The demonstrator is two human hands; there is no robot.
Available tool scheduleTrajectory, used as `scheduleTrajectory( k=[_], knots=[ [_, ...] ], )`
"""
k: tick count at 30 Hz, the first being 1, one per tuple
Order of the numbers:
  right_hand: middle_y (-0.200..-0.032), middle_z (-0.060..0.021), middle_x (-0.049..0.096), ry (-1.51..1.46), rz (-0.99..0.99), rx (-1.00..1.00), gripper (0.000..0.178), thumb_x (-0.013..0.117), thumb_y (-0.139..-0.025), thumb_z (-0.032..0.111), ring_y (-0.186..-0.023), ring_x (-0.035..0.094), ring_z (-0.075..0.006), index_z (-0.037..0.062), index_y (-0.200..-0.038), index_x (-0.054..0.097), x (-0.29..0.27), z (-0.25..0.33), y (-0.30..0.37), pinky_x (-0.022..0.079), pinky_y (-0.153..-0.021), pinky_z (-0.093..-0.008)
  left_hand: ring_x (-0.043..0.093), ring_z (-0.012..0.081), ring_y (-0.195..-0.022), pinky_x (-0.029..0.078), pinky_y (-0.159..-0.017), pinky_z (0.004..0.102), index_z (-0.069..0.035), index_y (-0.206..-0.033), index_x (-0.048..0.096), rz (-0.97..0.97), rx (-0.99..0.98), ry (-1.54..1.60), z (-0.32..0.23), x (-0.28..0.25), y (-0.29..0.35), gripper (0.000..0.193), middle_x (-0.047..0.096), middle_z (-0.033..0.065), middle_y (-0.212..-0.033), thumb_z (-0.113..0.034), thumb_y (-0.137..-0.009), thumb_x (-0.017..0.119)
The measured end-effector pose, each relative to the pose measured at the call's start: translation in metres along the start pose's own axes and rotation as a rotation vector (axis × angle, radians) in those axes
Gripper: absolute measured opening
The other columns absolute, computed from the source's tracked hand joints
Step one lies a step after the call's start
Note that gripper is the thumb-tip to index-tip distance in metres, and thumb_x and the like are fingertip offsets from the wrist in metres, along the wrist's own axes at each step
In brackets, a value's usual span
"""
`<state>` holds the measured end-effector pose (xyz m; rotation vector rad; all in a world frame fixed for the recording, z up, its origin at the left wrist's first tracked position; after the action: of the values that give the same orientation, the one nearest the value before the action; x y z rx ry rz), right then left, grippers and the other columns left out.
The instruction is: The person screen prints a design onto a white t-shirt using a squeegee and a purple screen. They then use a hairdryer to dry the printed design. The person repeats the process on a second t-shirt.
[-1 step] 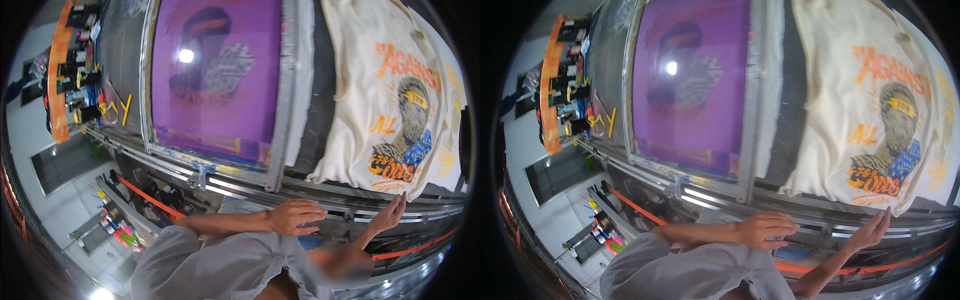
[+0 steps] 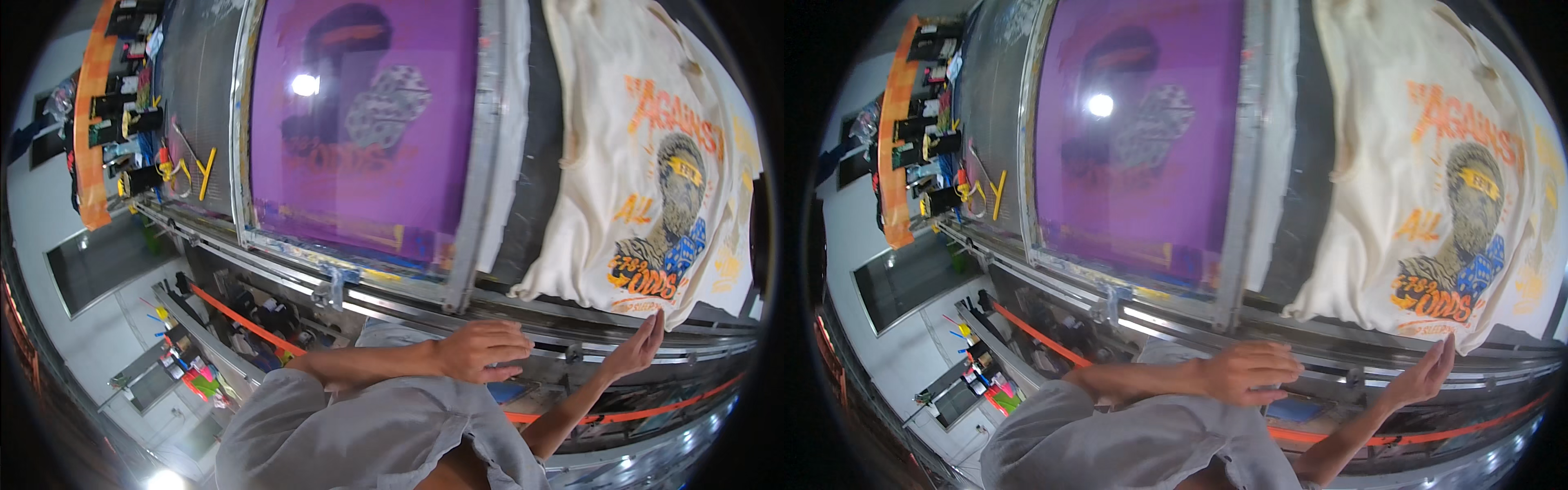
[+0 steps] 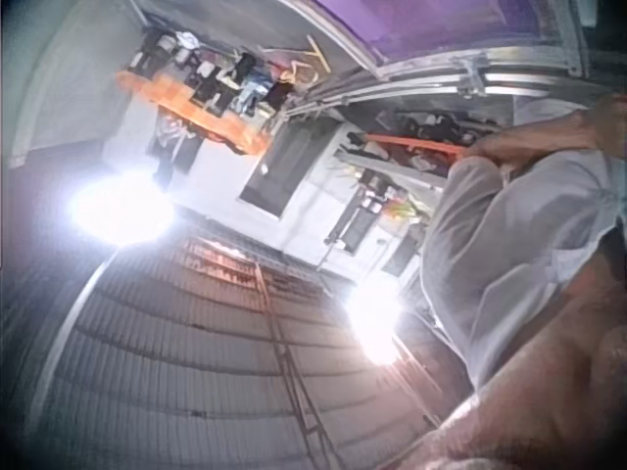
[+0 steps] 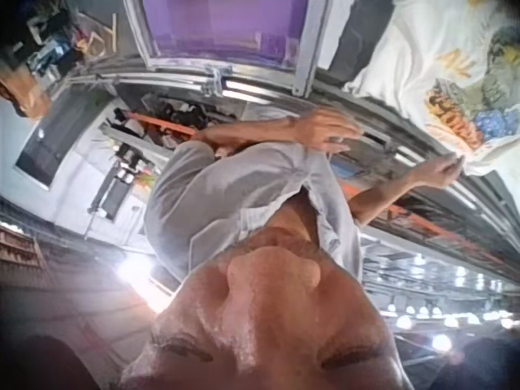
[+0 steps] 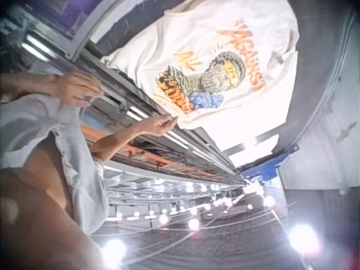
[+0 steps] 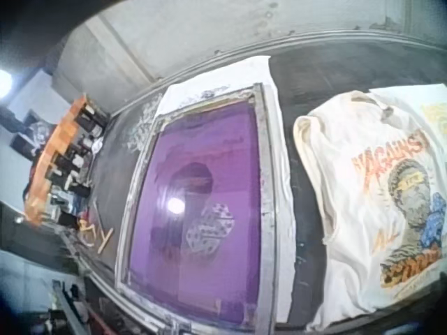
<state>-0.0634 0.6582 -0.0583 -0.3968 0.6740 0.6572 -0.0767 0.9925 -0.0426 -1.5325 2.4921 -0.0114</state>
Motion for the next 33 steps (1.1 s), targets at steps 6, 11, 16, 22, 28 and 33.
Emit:
scheduleTrajectory(
  k=[6, 11, 16, 22, 28, 33],
  knots=[
    [-0.114, -0.0132, 0.064, -0.149, 0.381, -0.175, 0.028, 0.061, -0.097, 0.008, -0.102, 0.063, -0.0204, -0.0037, -0.122, 0.065, 0.165, 0.124, 0.075, 0.053, -0.086, -0.0315, 0.063, 0.0312, -0.109, 0.049, -0.098, 0.0437, -0.001, -0.114, 0.067, -0.568, -0.130, -0.522, 0.036, -0.265, 0.032, 0.036, 0.066, 0.0149, -0.117, -0.014, -0.082, 0.077],
    [-0.117, -0.0158, 0.059, 0.011, 0.550, -0.153, 0.055, 0.079, -0.084, 0.021, -0.107, 0.061, -0.0252, -0.0038, -0.128, 0.059, 0.268, 0.213, 0.133, 0.053, -0.080, -0.0353, 0.050, 0.0282, -0.120, 0.044, -0.096, 0.0442, 0.000, -0.135, 0.056, -0.950, -0.601, -1.097, 0.079, -0.491, 0.125, 0.060, 0.050, 0.0170, -0.135, -0.025, -0.086, 0.079],
    [-0.120, -0.0193, 0.055, 0.318, 0.421, -0.443, 0.066, 0.083, -0.078, 0.022, -0.109, 0.056, -0.0368, -0.0059, -0.130, 0.055, 0.280, 0.243, 0.148, 0.048, -0.090, -0.0441, 0.050, 0.0246, -0.115, 0.044, -0.093, 0.0373, 0.000, -0.133, 0.060, -0.772, -0.853, -0.950, 0.135, -0.557, 0.172, 0.065, 0.051, 0.0138, -0.129, -0.028, -0.080, 0.084],
    [-0.124, -0.0185, 0.053, 0.300, 0.490, -0.345, 0.063, 0.080, -0.079, 0.017, -0.114, 0.055, -0.0345, -0.0093, -0.130, 0.053, 0.277, 0.226, 0.136, 0.048, -0.095, -0.0441, 0.052, 0.0243, -0.112, 0.042, -0.096, 0.0369, 0.004, -0.121, 0.067, -0.797, -0.629, -0.967, 0.132, -0.547, 0.157, 0.052, 0.061, 0.0092, -0.117, -0.017, -0.076, 0.083],
    [-0.125, -0.0147, 0.053, 0.132, 0.473, -0.252, 0.058, 0.077, -0.083, 0.015, -0.113, 0.057, -0.0250, -0.0105, -0.129, 0.054, 0.266, 0.213, 0.117, 0.056, -0.091, -0.0374, 0.053, 0.0273, -0.116, 0.039, -0.103, 0.0400, 0.002, -0.121, 0.068, -0.766, -0.538, -1.116, 0.115, -0.526, 0.145, 0.051, 0.065, 0.0095, -0.120, -0.017, -0.076, 0.084],
    [-0.122, -0.0124, 0.052, 0.090, 0.472, -0.258, 0.055, 0.077, -0.082, 0.011, -0.109, 0.057, -0.0212, -0.0074, -0.129, 0.055, 0.263, 0.212, 0.121, 0.058, -0.086, -0.0341, 0.053, 0.0271, -0.121, 0.038, -0.105, 0.0402, -0.001, -0.122, 0.069, -0.807, -0.558, -1.075, 0.115, -0.533, 0.149, 0.050, 0.064, 0.0096, -0.122, -0.018, -0.077, 0.083]
  ],
)
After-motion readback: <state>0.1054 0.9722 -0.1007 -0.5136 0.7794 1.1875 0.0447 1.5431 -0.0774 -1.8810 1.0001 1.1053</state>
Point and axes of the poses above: each hand's wrist, its own y-axis away from the middle knuckle, its own x-axis out of the palm, z = x × y, the point moved 10 cm from there along -y, towards the middle knuckle
